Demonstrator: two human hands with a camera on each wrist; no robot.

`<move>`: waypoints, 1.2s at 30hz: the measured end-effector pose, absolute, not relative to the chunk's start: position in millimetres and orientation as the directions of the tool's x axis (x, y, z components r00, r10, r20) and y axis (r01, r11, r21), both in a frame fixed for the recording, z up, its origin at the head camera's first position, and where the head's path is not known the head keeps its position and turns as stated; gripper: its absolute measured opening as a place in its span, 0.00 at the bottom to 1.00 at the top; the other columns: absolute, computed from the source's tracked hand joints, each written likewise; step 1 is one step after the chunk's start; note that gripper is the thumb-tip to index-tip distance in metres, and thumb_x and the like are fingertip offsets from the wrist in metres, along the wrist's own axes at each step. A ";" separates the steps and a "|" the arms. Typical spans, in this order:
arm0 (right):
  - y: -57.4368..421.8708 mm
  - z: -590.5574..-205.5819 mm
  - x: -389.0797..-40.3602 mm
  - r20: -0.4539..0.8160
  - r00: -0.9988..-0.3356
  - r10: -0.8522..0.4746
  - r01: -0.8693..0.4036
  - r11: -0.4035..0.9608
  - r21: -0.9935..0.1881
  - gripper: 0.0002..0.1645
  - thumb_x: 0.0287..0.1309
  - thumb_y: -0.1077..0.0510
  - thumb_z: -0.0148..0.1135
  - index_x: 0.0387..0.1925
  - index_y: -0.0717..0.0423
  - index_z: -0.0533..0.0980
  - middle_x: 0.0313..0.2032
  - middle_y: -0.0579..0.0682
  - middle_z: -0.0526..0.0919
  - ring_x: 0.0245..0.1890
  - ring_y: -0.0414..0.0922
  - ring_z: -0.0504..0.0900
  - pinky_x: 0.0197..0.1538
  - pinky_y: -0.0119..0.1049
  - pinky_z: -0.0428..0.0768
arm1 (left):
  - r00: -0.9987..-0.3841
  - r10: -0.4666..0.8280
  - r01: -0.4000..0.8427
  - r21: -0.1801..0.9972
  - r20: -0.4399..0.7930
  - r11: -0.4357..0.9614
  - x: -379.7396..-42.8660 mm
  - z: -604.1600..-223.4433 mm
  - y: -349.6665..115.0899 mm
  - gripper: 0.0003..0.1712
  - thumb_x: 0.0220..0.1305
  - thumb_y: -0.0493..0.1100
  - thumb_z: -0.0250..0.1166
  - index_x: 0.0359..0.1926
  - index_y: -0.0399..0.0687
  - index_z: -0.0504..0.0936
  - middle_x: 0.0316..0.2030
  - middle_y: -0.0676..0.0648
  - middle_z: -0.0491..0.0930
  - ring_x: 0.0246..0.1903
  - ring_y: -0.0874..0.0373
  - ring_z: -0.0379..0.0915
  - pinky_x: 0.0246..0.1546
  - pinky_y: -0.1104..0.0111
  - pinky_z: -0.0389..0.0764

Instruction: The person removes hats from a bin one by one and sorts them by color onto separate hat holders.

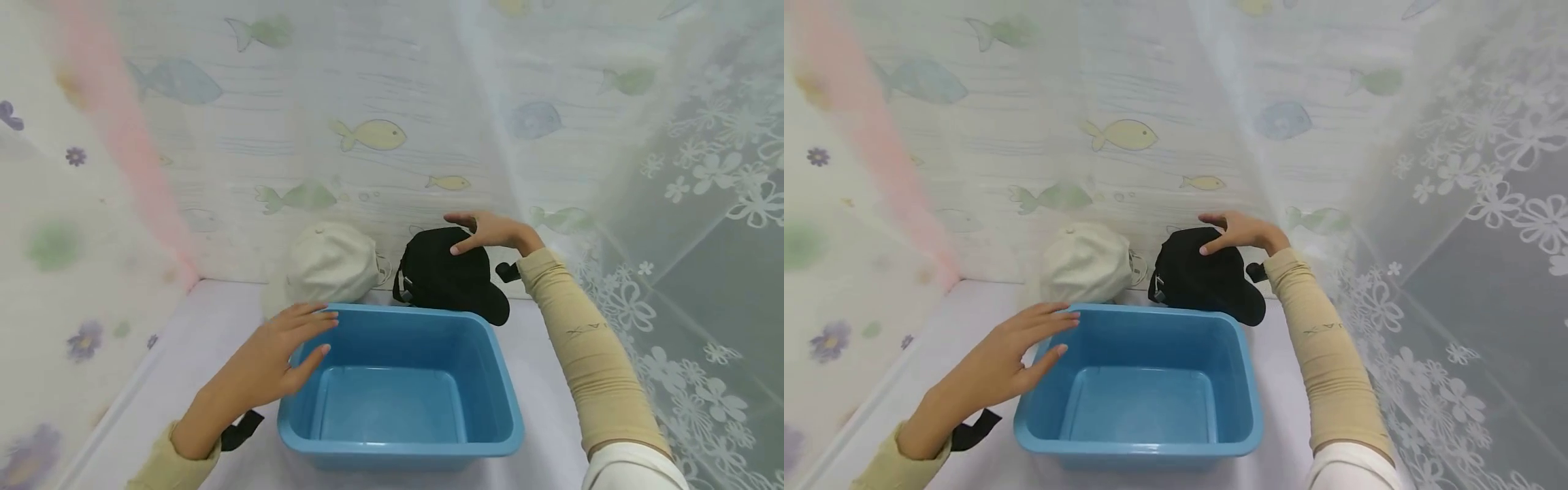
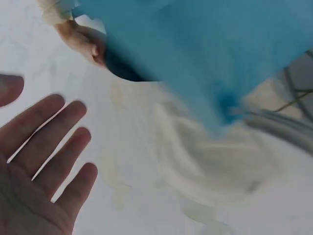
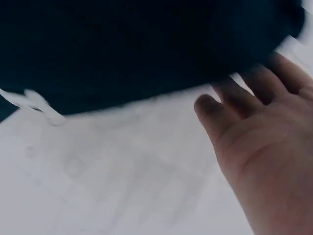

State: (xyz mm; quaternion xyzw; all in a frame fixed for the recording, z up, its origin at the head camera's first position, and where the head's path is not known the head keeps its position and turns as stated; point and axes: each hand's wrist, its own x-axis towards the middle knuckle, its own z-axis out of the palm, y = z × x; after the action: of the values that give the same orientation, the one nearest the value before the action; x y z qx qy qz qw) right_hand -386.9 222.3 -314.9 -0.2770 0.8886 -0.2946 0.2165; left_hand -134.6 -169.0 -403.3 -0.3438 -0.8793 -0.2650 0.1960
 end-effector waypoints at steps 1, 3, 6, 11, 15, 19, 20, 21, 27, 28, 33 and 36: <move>225.7 -309.6 -385.6 -0.192 -0.752 -0.630 -0.368 0.643 -0.672 0.52 0.62 0.56 0.71 0.79 0.60 0.53 0.79 0.57 0.53 0.80 0.57 0.50 0.78 0.57 0.52 | -0.643 0.498 0.740 0.305 0.582 0.600 -140.7 -394.8 -163.3 0.23 0.64 0.41 0.70 0.59 0.41 0.83 0.58 0.44 0.83 0.65 0.45 0.73 0.62 0.47 0.76; 233.2 -298.1 -381.3 -0.121 -0.766 -0.632 -0.369 0.586 -0.722 0.46 0.67 0.56 0.67 0.79 0.59 0.55 0.79 0.56 0.55 0.80 0.56 0.51 0.78 0.56 0.53 | -0.595 0.476 0.777 0.312 0.647 0.547 -154.4 -376.1 -149.8 0.20 0.63 0.38 0.69 0.57 0.39 0.83 0.55 0.43 0.84 0.60 0.46 0.77 0.58 0.49 0.80; 246.5 -284.8 -373.3 0.007 -0.803 -0.596 -0.364 0.482 -0.797 0.36 0.74 0.54 0.59 0.76 0.59 0.60 0.76 0.57 0.62 0.77 0.54 0.59 0.77 0.54 0.57 | -0.674 0.399 0.735 0.512 0.622 0.444 -178.1 -349.4 -126.8 0.17 0.69 0.37 0.64 0.56 0.38 0.83 0.53 0.43 0.85 0.55 0.49 0.80 0.55 0.53 0.83; 274.7 -289.7 -358.4 0.142 -0.861 -0.488 -0.312 0.288 -0.905 0.33 0.79 0.49 0.50 0.73 0.66 0.63 0.70 0.56 0.71 0.71 0.49 0.69 0.75 0.44 0.64 | -0.896 0.320 0.377 0.907 0.307 0.185 -231.2 -326.8 -90.6 0.19 0.77 0.42 0.54 0.60 0.36 0.79 0.51 0.38 0.84 0.51 0.47 0.81 0.51 0.59 0.86; 296.1 -322.2 -347.2 0.129 -0.901 -0.413 -0.249 0.252 -0.935 0.35 0.79 0.47 0.47 0.73 0.70 0.60 0.68 0.57 0.72 0.67 0.45 0.73 0.69 0.34 0.72 | -0.948 0.316 0.041 0.999 0.037 0.006 -265.7 -332.7 -70.3 0.23 0.80 0.43 0.49 0.65 0.31 0.73 0.55 0.32 0.78 0.57 0.37 0.77 0.55 0.59 0.84; 318.9 -371.1 -331.5 0.032 -0.964 -0.262 -0.116 0.308 -0.944 0.37 0.81 0.46 0.42 0.74 0.74 0.57 0.70 0.65 0.67 0.57 0.34 0.78 0.63 0.28 0.76 | -0.950 0.285 -0.153 0.985 -0.125 -0.079 -284.3 -349.6 -50.2 0.27 0.80 0.44 0.47 0.70 0.29 0.66 0.64 0.32 0.71 0.63 0.39 0.72 0.64 0.59 0.77; 323.6 -384.7 -328.1 -0.001 -0.976 -0.218 -0.070 0.315 -0.946 0.37 0.81 0.47 0.41 0.74 0.75 0.56 0.71 0.68 0.65 0.53 0.31 0.78 0.64 0.29 0.76 | -0.949 0.280 -0.178 0.980 -0.146 -0.089 -287.2 -354.0 -46.1 0.28 0.80 0.45 0.46 0.71 0.29 0.64 0.66 0.32 0.70 0.64 0.41 0.70 0.66 0.59 0.75; 327.7 -398.0 -324.5 -0.033 -0.984 -0.175 -0.025 0.320 -0.947 0.37 0.82 0.48 0.40 0.74 0.75 0.55 0.72 0.70 0.64 0.50 0.29 0.78 0.65 0.31 0.75 | -0.948 0.277 -0.193 0.977 -0.160 -0.095 -289.9 -357.7 -41.9 0.29 0.81 0.45 0.46 0.72 0.29 0.63 0.67 0.32 0.68 0.66 0.41 0.69 0.67 0.59 0.73; 337.6 -457.6 -306.2 -0.171 -0.981 -0.095 0.143 0.250 -0.958 0.34 0.82 0.53 0.41 0.73 0.78 0.55 0.53 0.53 0.79 0.45 0.31 0.79 0.58 0.31 0.80 | -0.937 0.260 -0.281 0.945 -0.232 -0.168 -307.2 -373.6 -27.6 0.33 0.81 0.47 0.44 0.77 0.32 0.55 0.74 0.33 0.59 0.73 0.41 0.59 0.73 0.56 0.64; 337.8 -462.3 -304.2 -0.181 -0.978 -0.102 0.153 0.234 -0.960 0.34 0.82 0.53 0.40 0.72 0.78 0.55 0.50 0.47 0.79 0.45 0.32 0.79 0.56 0.29 0.81 | -0.934 0.258 -0.303 0.931 -0.248 -0.201 -310.3 -375.1 -26.4 0.33 0.81 0.47 0.44 0.77 0.32 0.54 0.74 0.33 0.58 0.73 0.41 0.58 0.74 0.56 0.63; 334.1 -472.0 -299.6 -0.214 -0.970 -0.120 0.190 0.186 -0.964 0.34 0.82 0.52 0.41 0.72 0.77 0.56 0.45 0.43 0.78 0.42 0.33 0.81 0.52 0.30 0.83 | -0.911 0.240 -0.405 0.842 -0.337 -0.356 -320.5 -380.4 -24.5 0.34 0.79 0.49 0.48 0.76 0.32 0.56 0.71 0.34 0.61 0.68 0.44 0.62 0.71 0.59 0.66; 332.5 -473.5 -299.1 -0.252 -0.962 -0.105 0.235 0.147 -0.961 0.34 0.81 0.49 0.44 0.70 0.75 0.59 0.43 0.43 0.77 0.41 0.34 0.81 0.48 0.28 0.83 | -0.894 0.229 -0.446 0.823 -0.386 -0.352 -325.2 -385.1 -22.8 0.34 0.76 0.50 0.53 0.73 0.32 0.62 0.63 0.37 0.69 0.56 0.49 0.70 0.59 0.63 0.74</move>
State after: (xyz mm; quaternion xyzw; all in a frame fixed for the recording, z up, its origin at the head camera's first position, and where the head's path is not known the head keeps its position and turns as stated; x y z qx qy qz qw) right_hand -299.1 332.5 -473.5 0.0436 0.7459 -0.6517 0.1307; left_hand -325.2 -22.8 -385.1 0.1024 -0.5304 -0.8157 -0.2067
